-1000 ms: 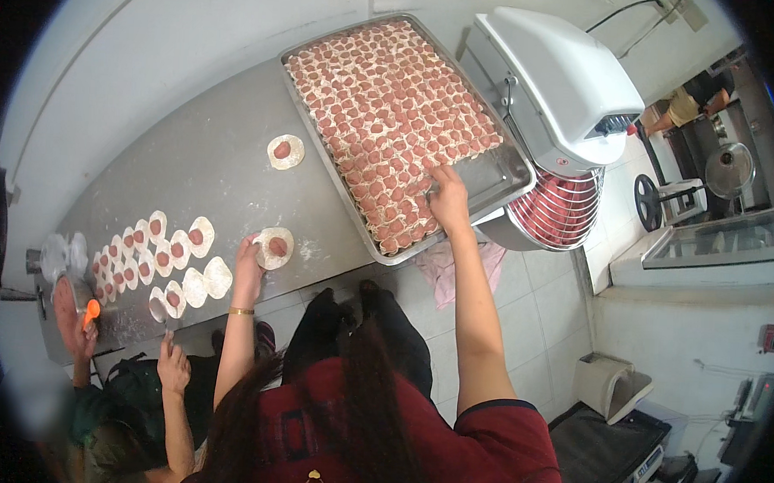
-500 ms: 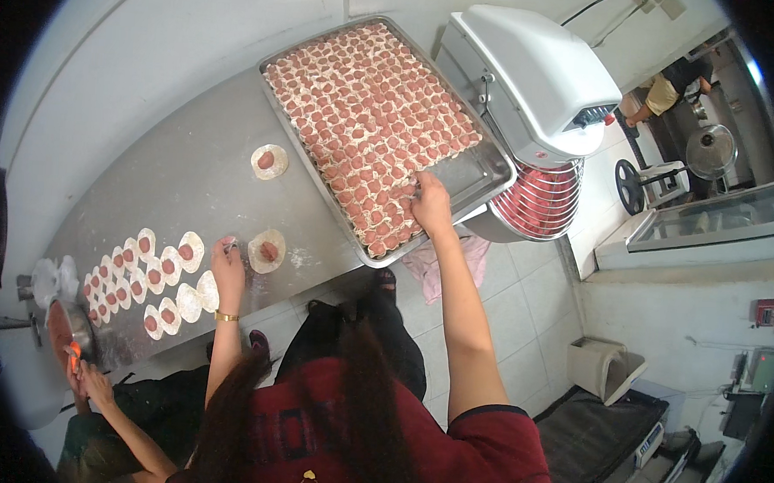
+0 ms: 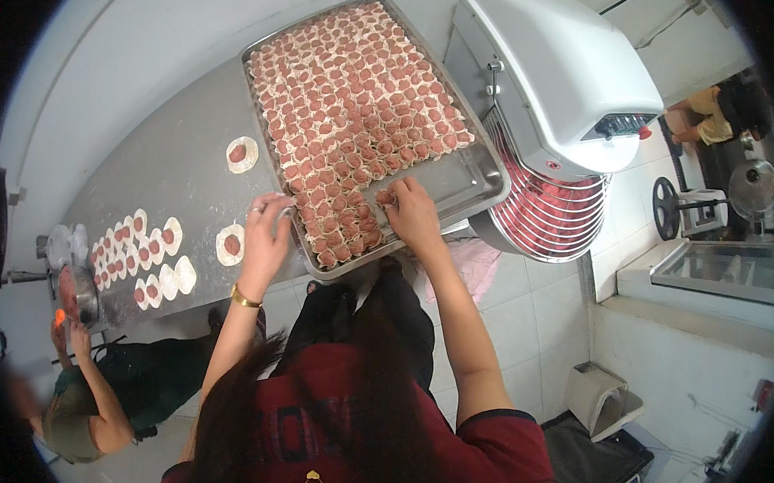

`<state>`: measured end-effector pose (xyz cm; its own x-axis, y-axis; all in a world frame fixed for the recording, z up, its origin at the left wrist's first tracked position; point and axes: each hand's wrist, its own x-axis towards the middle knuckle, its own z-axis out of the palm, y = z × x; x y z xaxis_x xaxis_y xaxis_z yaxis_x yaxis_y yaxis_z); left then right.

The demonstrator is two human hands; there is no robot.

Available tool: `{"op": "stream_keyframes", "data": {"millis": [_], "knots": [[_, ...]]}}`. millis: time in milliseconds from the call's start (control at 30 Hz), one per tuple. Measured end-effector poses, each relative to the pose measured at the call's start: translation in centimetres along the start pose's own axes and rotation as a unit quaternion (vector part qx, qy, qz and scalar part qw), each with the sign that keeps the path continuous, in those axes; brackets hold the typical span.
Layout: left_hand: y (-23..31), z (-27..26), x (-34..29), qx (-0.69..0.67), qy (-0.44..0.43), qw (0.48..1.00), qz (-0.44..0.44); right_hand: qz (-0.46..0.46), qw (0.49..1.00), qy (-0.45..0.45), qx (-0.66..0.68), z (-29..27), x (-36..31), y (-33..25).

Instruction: The person places small meat portions onto round dough wrappers and folds them into dumplings. The finished dumplings are placed onto a metal tray. A coworker assists by adding meat to additional wrappers.

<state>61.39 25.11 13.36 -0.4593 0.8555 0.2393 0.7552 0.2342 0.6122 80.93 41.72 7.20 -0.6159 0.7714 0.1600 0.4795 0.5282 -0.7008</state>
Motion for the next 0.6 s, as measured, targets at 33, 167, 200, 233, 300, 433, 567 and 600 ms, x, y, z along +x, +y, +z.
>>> {"op": "stream_keyframes", "data": {"millis": [33, 167, 200, 233, 300, 433, 567, 600], "knots": [[0.8, 0.8, 0.5, 0.012, -0.011, 1.0, 0.01, -0.01, 1.0, -0.009, 0.007, -0.1, 0.0, 0.2], [3.0, 3.3, 2.0, 0.076, -0.057, 0.994, 0.056, -0.03, 0.998, -0.06, 0.019, -0.3, 0.1, 0.6], [3.4, 3.8, 2.4, 0.092, -0.075, 0.991, 0.063, -0.034, 0.996, -0.075, 0.018, -0.2, 0.1, 0.7], [3.7, 4.2, 2.6, 0.115, -0.078, 0.988, 0.069, -0.038, 0.997, -0.068, 0.022, -0.2, 0.1, 0.8], [4.1, 5.0, 3.0, 0.159, -0.085, 0.98, 0.081, -0.053, 0.997, -0.041, 0.038, 0.1, 0.1, 1.0], [4.7, 6.0, 3.2, 0.179, -0.096, 0.975, 0.086, -0.053, 0.998, -0.033, 0.032, 0.5, 0.1, 1.4], [4.8, 6.6, 3.4, 0.196, -0.102, 0.971, 0.095, -0.056, 0.997, -0.045, 0.015, 0.3, 0.0, 1.5], [4.8, 6.7, 3.4, 0.202, -0.102, 0.969, 0.096, -0.055, 0.997, -0.047, 0.011, 0.2, 0.0, 1.5]]}}
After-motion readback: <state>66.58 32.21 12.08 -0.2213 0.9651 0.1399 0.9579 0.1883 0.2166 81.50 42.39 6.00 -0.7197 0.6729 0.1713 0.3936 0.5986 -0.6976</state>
